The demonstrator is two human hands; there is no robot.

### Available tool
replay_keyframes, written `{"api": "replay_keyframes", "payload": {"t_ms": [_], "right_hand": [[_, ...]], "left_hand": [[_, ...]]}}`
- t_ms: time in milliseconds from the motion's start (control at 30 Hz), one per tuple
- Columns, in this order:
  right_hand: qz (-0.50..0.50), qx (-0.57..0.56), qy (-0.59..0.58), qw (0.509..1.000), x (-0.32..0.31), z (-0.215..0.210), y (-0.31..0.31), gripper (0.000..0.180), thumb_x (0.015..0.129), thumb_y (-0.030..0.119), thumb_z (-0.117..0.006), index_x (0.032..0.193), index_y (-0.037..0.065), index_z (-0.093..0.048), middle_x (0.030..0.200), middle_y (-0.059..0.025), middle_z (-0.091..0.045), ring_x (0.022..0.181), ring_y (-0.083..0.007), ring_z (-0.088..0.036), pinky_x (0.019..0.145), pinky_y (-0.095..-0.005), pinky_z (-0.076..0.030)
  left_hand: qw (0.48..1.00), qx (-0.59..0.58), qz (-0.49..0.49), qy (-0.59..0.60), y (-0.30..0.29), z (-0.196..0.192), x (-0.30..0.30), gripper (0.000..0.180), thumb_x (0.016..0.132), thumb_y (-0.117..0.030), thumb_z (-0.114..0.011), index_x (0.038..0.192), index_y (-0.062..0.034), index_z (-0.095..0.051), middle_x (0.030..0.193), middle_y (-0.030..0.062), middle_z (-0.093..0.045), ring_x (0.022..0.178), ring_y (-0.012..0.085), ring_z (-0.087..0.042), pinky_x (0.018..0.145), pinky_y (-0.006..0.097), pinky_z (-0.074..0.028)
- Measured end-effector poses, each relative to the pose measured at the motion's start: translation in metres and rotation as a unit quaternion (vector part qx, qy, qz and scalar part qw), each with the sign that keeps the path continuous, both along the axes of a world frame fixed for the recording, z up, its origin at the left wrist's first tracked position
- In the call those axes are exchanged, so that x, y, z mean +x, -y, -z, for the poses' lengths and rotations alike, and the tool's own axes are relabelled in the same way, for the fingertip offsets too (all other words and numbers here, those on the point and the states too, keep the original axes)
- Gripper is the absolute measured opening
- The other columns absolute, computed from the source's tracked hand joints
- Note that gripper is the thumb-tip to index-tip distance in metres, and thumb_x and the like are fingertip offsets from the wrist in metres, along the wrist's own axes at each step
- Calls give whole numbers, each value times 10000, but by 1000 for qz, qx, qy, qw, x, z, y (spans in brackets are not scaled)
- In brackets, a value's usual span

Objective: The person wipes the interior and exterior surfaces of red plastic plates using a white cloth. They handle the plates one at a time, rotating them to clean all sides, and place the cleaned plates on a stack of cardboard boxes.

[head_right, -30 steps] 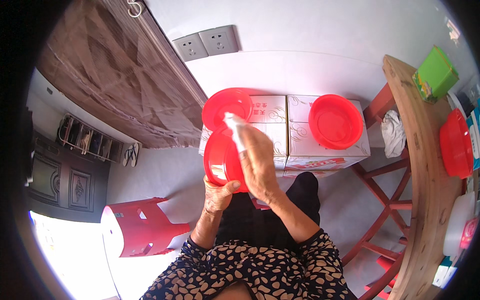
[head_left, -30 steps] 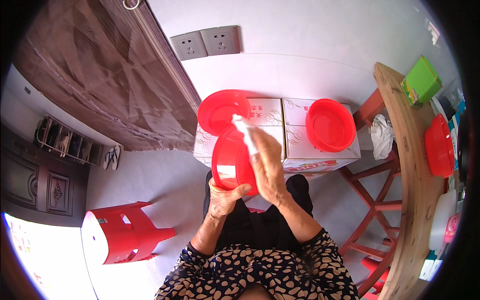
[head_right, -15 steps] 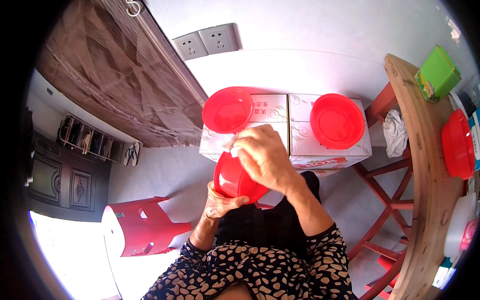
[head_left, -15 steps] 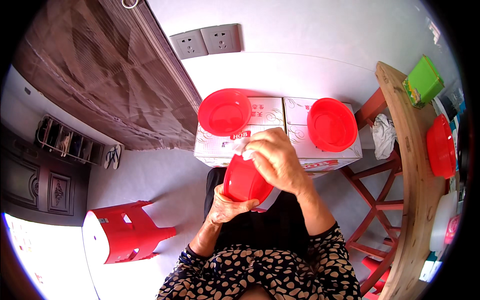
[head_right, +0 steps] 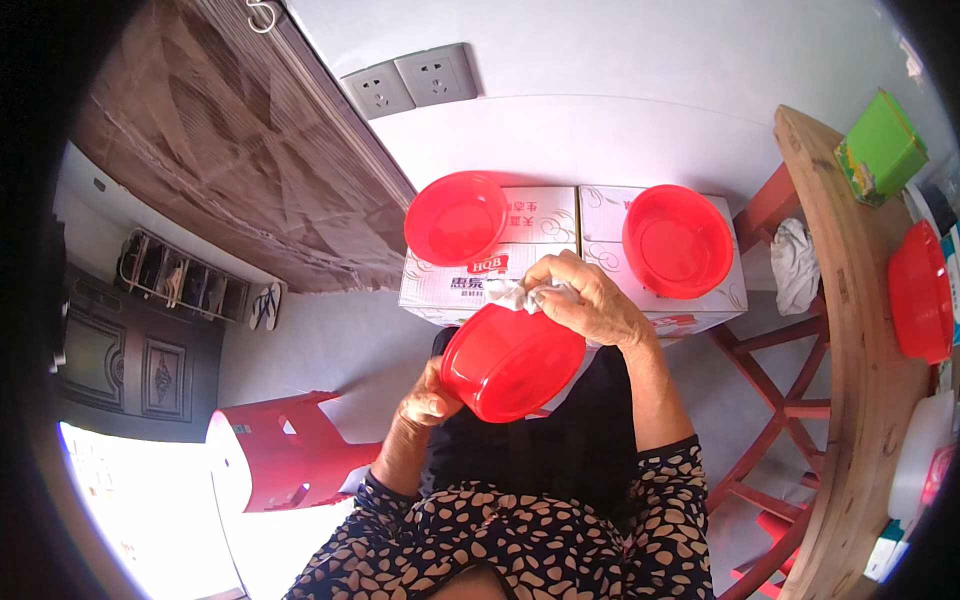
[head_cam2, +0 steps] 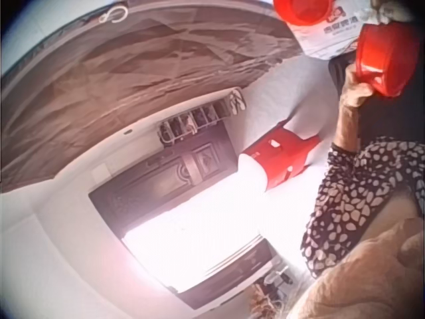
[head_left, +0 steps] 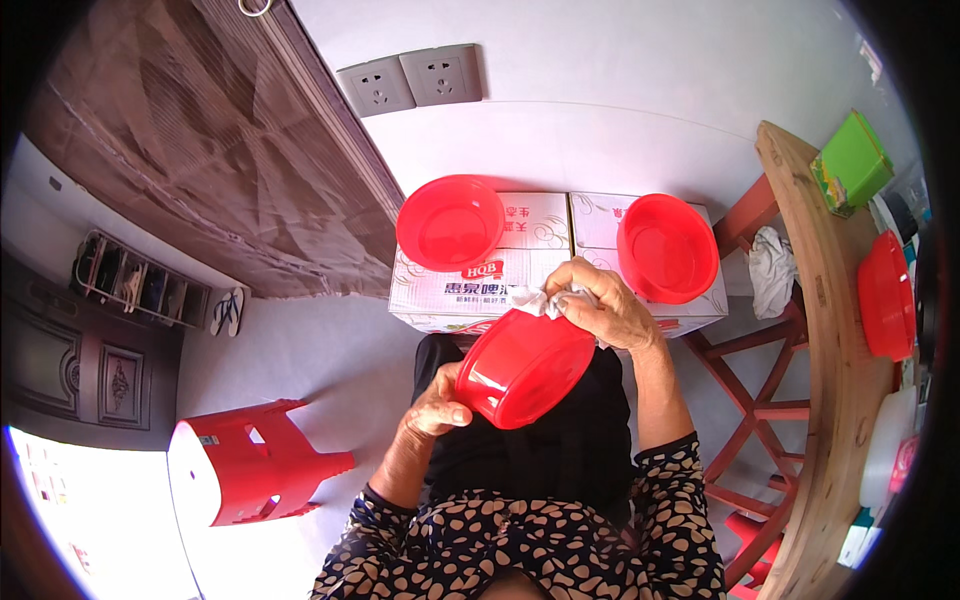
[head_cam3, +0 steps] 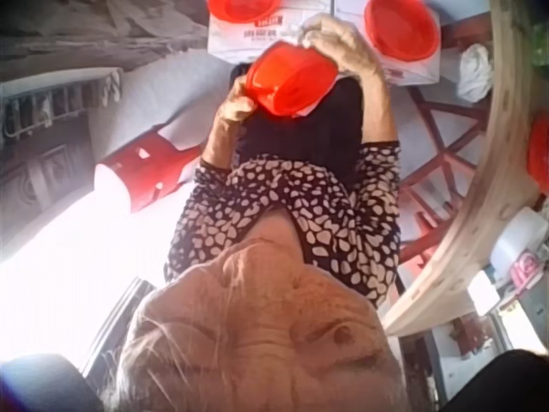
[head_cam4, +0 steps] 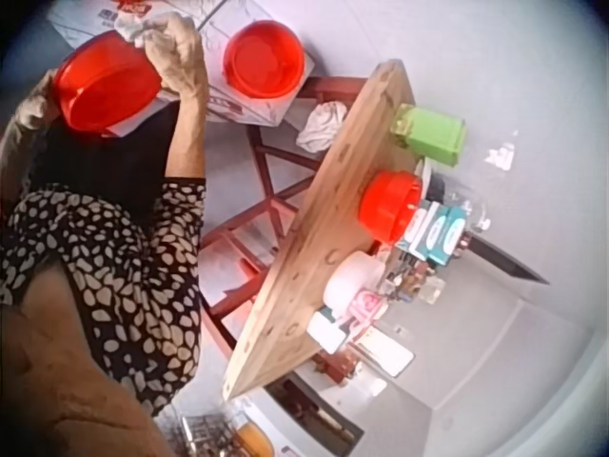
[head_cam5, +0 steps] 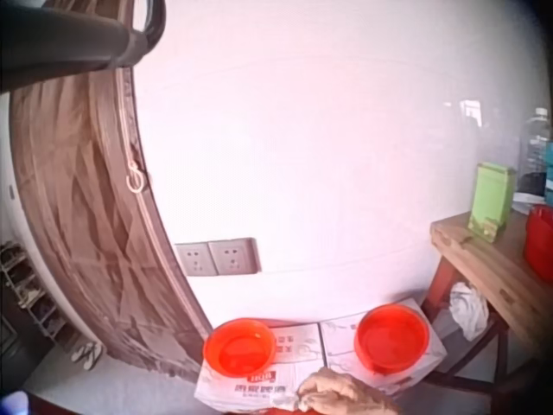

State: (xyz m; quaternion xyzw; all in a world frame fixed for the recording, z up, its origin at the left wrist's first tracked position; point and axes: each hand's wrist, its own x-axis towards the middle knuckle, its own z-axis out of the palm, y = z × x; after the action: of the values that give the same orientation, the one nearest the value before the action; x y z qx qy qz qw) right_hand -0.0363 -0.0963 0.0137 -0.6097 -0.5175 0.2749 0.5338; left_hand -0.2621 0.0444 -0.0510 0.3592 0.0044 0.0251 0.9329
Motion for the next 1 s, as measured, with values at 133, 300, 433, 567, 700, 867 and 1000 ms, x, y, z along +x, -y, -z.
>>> {"api": "replay_keyframes", "payload": {"t_ms": [133, 300, 433, 567, 700, 867, 1000], "right_hand": [[-11, 51, 163, 985, 0, -13, -6, 157, 753, 21, -554, 908, 34, -576, 850, -54, -579, 840, -209, -529, 778, -321, -422], [125, 131, 339, 923, -35, -23, -23, 187, 730, 54, -624, 912, 85, -599, 940, -42, -564, 861, -246, -518, 747, -379, -418], [174, 87, 495, 847, -102, -12, -27, 232, 720, 162, -664, 939, 121, -602, 1064, -30, -532, 937, -218, -495, 775, -372, -388], [202, 118, 397, 888, -96, -17, -27, 198, 735, 125, -682, 916, 114, -604, 982, -15, -552, 897, -223, -501, 785, -370, -384], [217, 135, 314, 914, -71, -26, -30, 140, 749, 48, -645, 878, 76, -598, 951, -56, -554, 882, -256, -518, 785, -382, -402], [207, 104, 166, 959, -28, 5, -32, 158, 801, 41, -580, 950, 5, -618, 909, -114, -576, 870, -283, -546, 777, -376, -444], [217, 10, 31, 976, -18, 16, -29, 141, 873, 50, -536, 962, -35, -605, 874, -104, -599, 805, -178, -580, 728, -276, -459]], "left_hand": [[963, 245, -15, -116, 1, -55, 20, 734, 554, -55, -872, 1208, -3, -544, 1066, 62, -637, 970, 138, -589, 886, 305, -479], [931, 304, -118, -163, 13, -46, 33, 591, 608, -83, -855, 1130, -38, -583, 989, 26, -643, 897, 108, -589, 817, 283, -501], [906, 354, -211, -97, 13, -23, 33, 330, 682, -72, -807, 965, -59, -637, 870, -4, -660, 824, 79, -594, 757, 269, -496], [909, 339, -225, -90, 16, -28, 27, 291, 673, -42, -795, 926, -53, -651, 881, -11, -663, 823, 64, -589, 758, 253, -493], [924, 311, -196, -102, 21, -38, 23, 343, 652, -24, -805, 961, -30, -655, 882, -14, -656, 803, 54, -576, 756, 246, -495], [926, 319, -180, -91, 24, -40, 16, 347, 665, -13, -802, 977, -22, -651, 884, -12, -653, 796, 57, -574, 751, 243, -493], [926, 324, -171, -88, 22, -30, 11, 368, 667, -10, -799, 1000, -22, -644, 896, -10, -653, 800, 56, -570, 751, 239, -492]]}}
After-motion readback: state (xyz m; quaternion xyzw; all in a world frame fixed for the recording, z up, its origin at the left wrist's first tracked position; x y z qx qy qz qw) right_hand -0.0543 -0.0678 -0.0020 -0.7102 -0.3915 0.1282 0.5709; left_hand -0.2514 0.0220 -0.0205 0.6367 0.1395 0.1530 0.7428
